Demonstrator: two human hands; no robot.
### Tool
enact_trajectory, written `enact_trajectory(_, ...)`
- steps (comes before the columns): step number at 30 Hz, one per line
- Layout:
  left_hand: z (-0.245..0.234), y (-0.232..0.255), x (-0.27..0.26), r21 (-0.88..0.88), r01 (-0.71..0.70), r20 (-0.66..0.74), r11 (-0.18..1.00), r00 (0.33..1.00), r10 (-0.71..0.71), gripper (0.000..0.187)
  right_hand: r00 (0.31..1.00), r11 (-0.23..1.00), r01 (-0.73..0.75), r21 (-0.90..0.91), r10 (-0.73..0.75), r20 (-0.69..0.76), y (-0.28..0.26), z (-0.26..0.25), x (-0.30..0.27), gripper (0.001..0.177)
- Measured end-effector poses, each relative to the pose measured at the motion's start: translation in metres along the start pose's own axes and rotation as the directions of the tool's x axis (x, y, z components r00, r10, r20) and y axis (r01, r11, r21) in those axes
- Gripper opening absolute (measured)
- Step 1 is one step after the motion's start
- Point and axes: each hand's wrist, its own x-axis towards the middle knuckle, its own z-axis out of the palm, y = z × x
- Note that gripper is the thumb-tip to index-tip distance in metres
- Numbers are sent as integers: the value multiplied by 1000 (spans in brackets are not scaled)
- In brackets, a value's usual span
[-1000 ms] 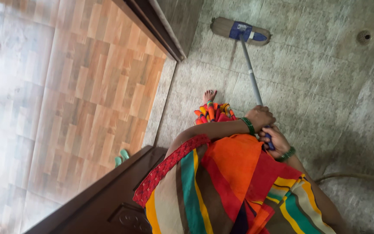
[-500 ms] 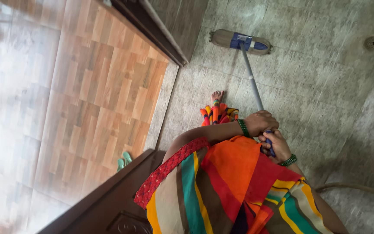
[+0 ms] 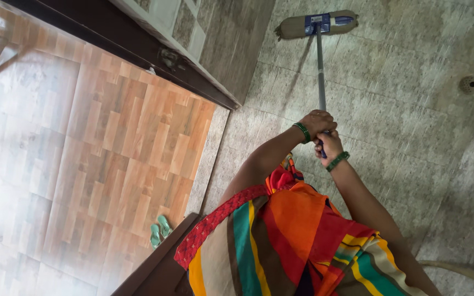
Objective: The person mops the tiled floor of a room using a flat mop with a long handle.
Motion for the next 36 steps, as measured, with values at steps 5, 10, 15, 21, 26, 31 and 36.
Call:
enact_trajectory(5,20,7,-16,95,12,55,995,998,-17,44,999,997,-28,-66,29,14,22,1,-11,20)
enact_trajectory(10,45,56,-33,131,-3,68,991,998,-5,25,996,997,-81,-12,81,39,46,-23,-62,19)
enact_trajectory(15,46,137,-54,125,-60,100,990,994,48,22,967,993,-111,38,99,234,63,-75,-133,18)
enact_trajectory(21,64,231,-71,-39,-129,-29,991,991,128,22,942,978,-192,83,160,294,75,-139,-225,14)
enact_trajectory(26,75,232,-74,-136,-215,-86,967,975,204,28,963,990,-121,71,100,251,84,-144,-230,6)
enact_trajectory(31,74,208,-70,-233,-287,-136,929,956,261,24,977,996,-71,49,59,204,75,-127,-218,11)
enact_trajectory(36,51,164,-51,-219,-267,-143,939,960,239,20,984,977,-141,160,121,129,40,-86,-194,13)
